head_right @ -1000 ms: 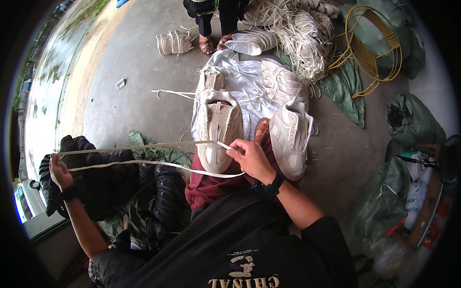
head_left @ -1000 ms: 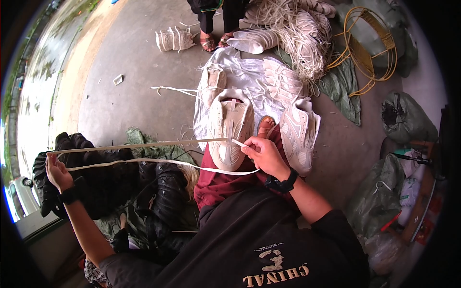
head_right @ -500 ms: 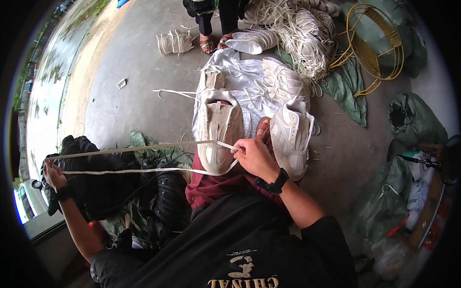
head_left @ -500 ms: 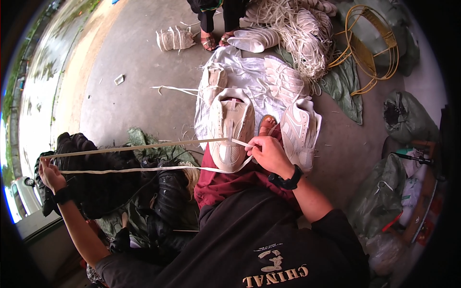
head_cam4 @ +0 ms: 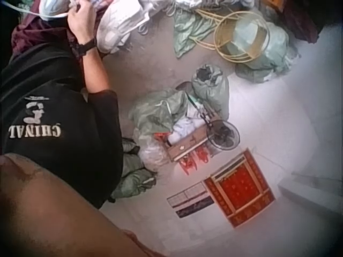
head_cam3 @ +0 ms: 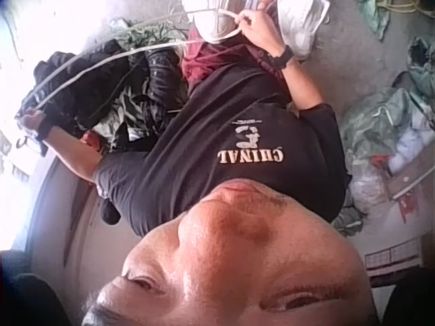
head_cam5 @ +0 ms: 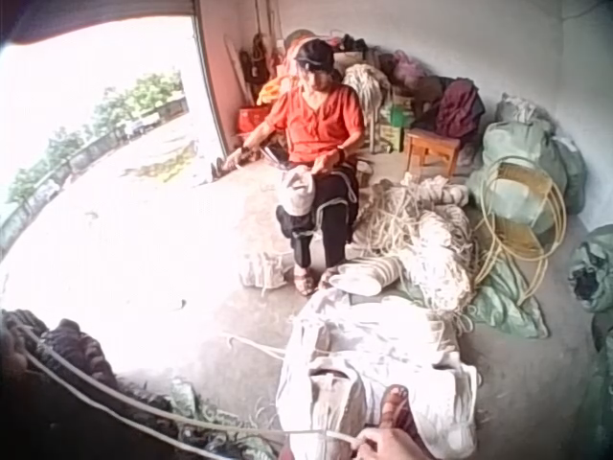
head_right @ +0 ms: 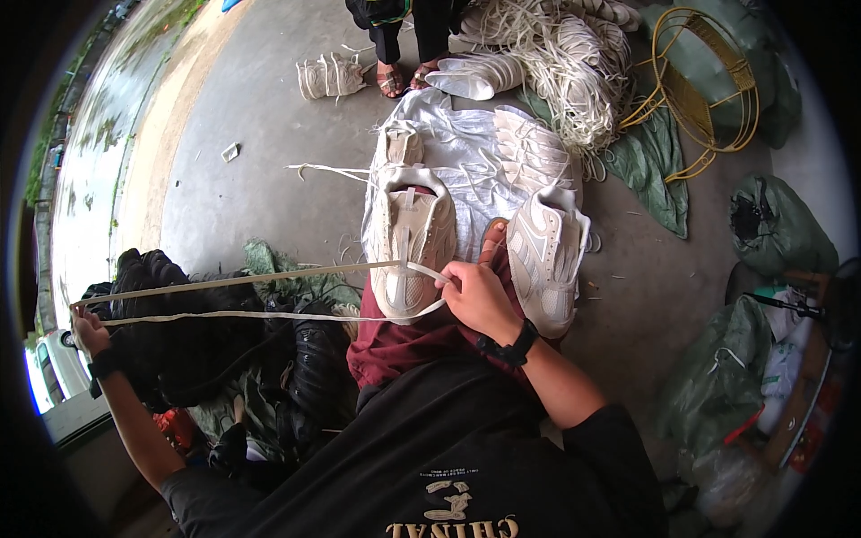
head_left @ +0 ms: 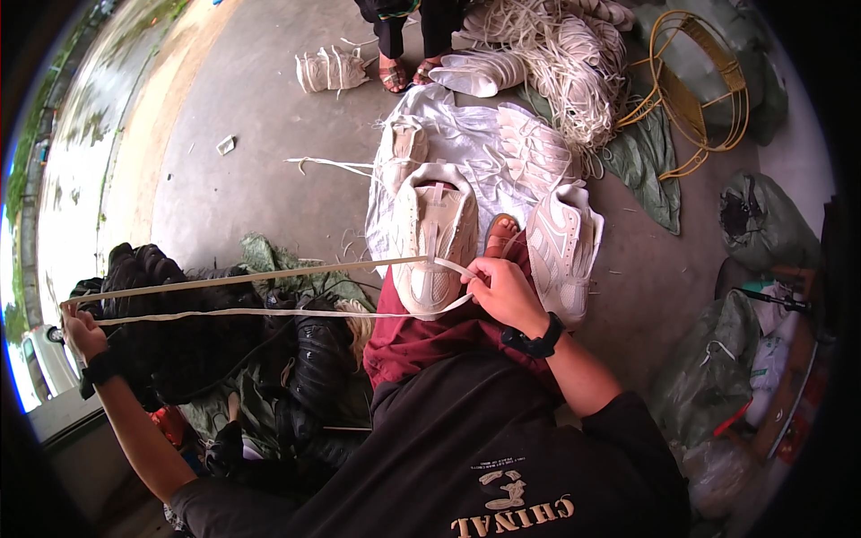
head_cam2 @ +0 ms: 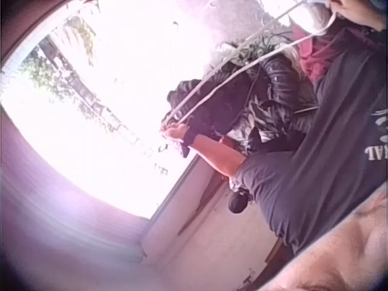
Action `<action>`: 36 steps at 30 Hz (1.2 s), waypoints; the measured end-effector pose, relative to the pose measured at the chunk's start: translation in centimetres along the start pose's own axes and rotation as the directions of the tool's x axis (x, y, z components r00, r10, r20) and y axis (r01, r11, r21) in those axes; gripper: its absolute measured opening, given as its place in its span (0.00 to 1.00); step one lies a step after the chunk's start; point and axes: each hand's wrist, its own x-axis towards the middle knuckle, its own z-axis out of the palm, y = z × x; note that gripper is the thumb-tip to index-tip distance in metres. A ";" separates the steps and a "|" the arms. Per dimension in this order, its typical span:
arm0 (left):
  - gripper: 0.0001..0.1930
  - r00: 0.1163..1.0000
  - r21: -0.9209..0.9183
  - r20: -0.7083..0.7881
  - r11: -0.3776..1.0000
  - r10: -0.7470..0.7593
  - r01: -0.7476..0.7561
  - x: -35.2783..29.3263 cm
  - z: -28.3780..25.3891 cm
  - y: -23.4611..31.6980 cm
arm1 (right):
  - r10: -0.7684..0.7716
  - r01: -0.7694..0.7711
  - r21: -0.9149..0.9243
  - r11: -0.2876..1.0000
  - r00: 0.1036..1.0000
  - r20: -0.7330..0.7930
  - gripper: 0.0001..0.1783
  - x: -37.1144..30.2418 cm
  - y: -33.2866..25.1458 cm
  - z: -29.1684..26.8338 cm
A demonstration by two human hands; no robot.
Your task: Thread white laces through the eyelets of cream-colored shoe uppers.
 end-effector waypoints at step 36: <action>0.13 0.992 0.240 -0.111 0.966 -0.066 0.091 17.1 -12.7 1.5 | -0.470 0.371 -0.321 0.872 0.816 -0.336 0.11 2.4 -5.1 2.3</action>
